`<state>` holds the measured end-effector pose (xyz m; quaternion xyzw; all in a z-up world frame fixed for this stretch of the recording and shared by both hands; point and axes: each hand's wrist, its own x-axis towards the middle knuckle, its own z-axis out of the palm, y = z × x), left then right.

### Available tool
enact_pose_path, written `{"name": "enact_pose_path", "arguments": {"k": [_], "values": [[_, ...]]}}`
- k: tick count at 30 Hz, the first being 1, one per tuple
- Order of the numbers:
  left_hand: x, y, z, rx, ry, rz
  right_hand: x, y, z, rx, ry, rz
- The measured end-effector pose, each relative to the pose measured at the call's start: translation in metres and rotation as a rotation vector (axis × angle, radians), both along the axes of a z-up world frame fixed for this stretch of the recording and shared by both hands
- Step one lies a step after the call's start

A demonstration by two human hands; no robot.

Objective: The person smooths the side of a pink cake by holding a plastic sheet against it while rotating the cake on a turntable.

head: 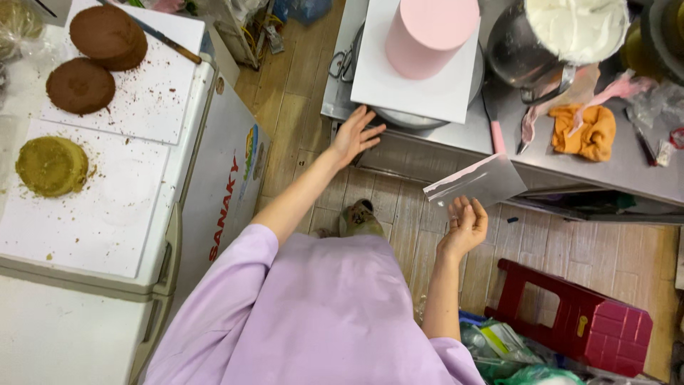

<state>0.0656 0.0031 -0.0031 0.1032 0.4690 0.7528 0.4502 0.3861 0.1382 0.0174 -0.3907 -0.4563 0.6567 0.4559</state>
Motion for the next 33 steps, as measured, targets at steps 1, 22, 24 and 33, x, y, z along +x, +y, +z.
{"name": "enact_pose_path", "arguments": {"k": [1,22,24,33], "values": [[-0.001,-0.001,-0.001,-0.010,0.004,-0.007,0.005,-0.001,-0.001,0.006,0.002,-0.003],[-0.012,-0.030,0.013,-0.950,1.671,0.127,0.051,0.062,-0.041,-0.147,0.091,-0.041],[-0.006,-0.025,0.011,-0.952,1.647,0.140,0.054,0.078,-0.040,-0.138,0.094,-0.042],[0.023,-0.008,0.022,-0.699,1.525,0.492,0.050,0.144,-0.036,-0.043,0.154,-0.011]]}}
